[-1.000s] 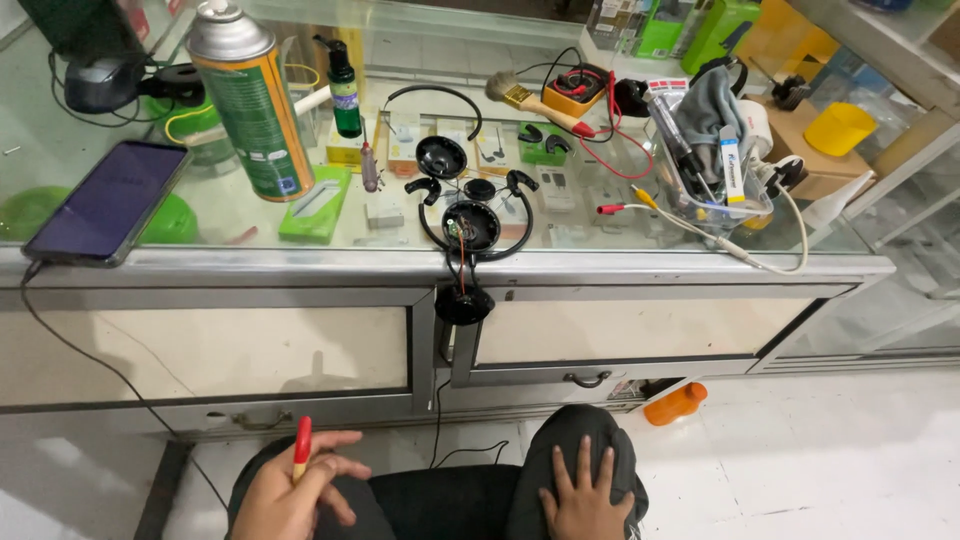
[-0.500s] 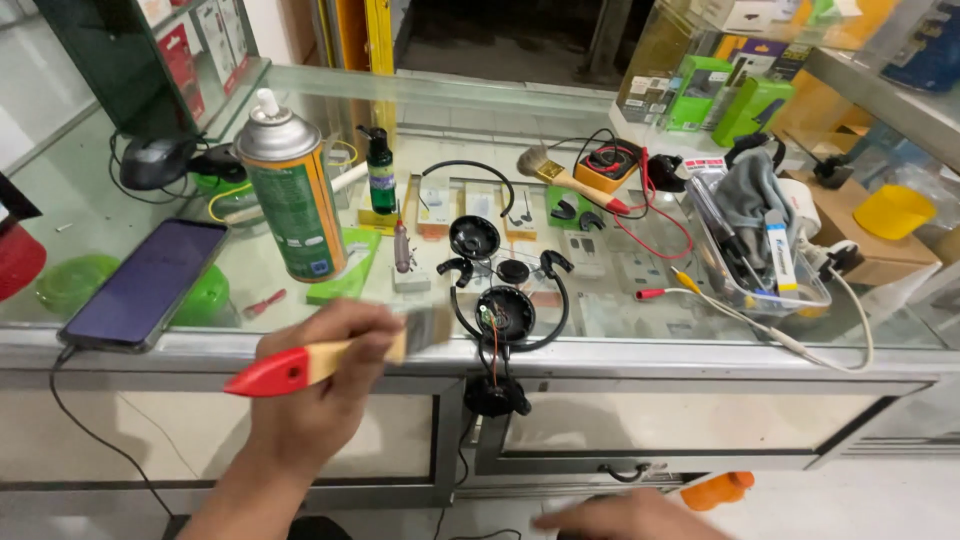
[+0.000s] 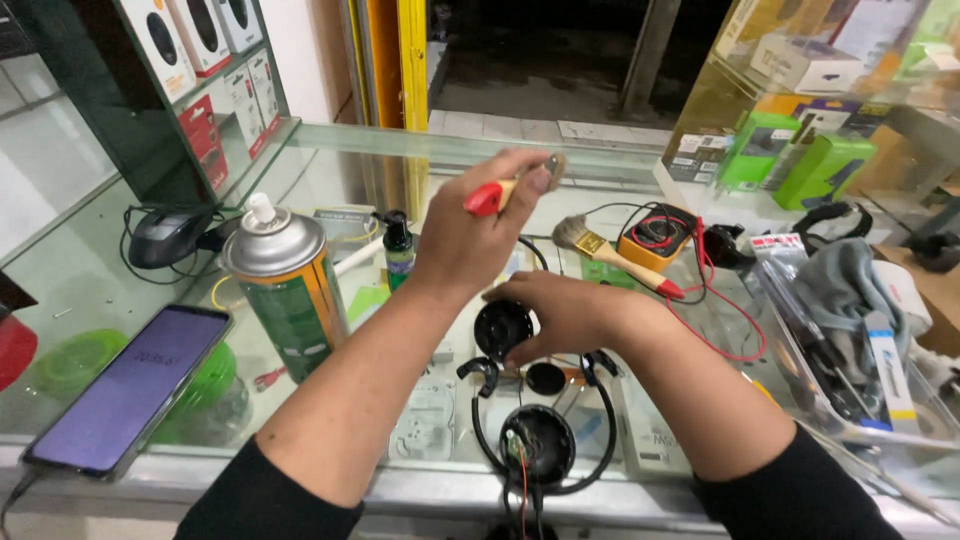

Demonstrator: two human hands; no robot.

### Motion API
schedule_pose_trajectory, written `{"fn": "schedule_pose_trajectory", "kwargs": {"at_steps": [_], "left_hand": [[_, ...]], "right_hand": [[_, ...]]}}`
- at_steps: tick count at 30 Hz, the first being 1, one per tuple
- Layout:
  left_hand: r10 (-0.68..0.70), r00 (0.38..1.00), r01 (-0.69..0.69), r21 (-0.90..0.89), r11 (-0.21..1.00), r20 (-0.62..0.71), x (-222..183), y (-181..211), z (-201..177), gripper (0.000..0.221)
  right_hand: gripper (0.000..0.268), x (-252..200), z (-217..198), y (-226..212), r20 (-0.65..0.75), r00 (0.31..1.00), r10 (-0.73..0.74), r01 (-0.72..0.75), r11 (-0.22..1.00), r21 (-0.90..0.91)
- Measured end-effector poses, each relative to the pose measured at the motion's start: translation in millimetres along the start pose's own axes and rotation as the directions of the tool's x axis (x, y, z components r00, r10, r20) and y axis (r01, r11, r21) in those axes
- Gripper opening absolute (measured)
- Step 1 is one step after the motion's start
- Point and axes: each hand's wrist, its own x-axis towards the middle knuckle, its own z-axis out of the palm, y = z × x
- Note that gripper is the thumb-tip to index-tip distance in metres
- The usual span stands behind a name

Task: Cleaning and assembling headphone ear cup components onto the headband.

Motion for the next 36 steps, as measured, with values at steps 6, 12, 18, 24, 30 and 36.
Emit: {"fn": "schedule_pose_trajectory", "kwargs": {"at_steps": [6,12,18,24,30,36], "left_hand": [[0.063,0.997,-0.062,-0.014,0.998,0.039,-16,-31,2,0.027],[-0.039,0.999,0.039,-0.136,0.990,-0.002,-24,-24,3,0.027],[-0.157,0.988,0.157,-0.073,0.985,0.015,-20,-17,5,0.023],[-0.185,0.978,0.191,-0.053,0.980,0.098,-22,-19,5,0.029],[-0.181,0.974,0.175,0.056,0.983,0.133,-27,-25,3,0.031],[-0.085,0.949,0.058,0.097,0.994,0.305,-29,-45,14,0.032]], "right_hand": [[0.076,-1,4,-6,0.101,0.995,0.014,-0.028,0.990,0.141],[0.066,-15,0,4,-0.030,0.998,0.047,-0.041,0.982,0.184],[0.063,-12,16,56,-0.218,0.957,0.193,-0.070,0.880,0.470],[0.059,-8,18,69,-0.166,0.978,0.127,0.032,0.693,0.721],[0.067,-12,19,64,-0.125,0.992,0.027,0.073,0.687,0.723],[0.058,-14,10,46,-0.017,0.962,0.274,-0.245,0.883,0.400]]}}
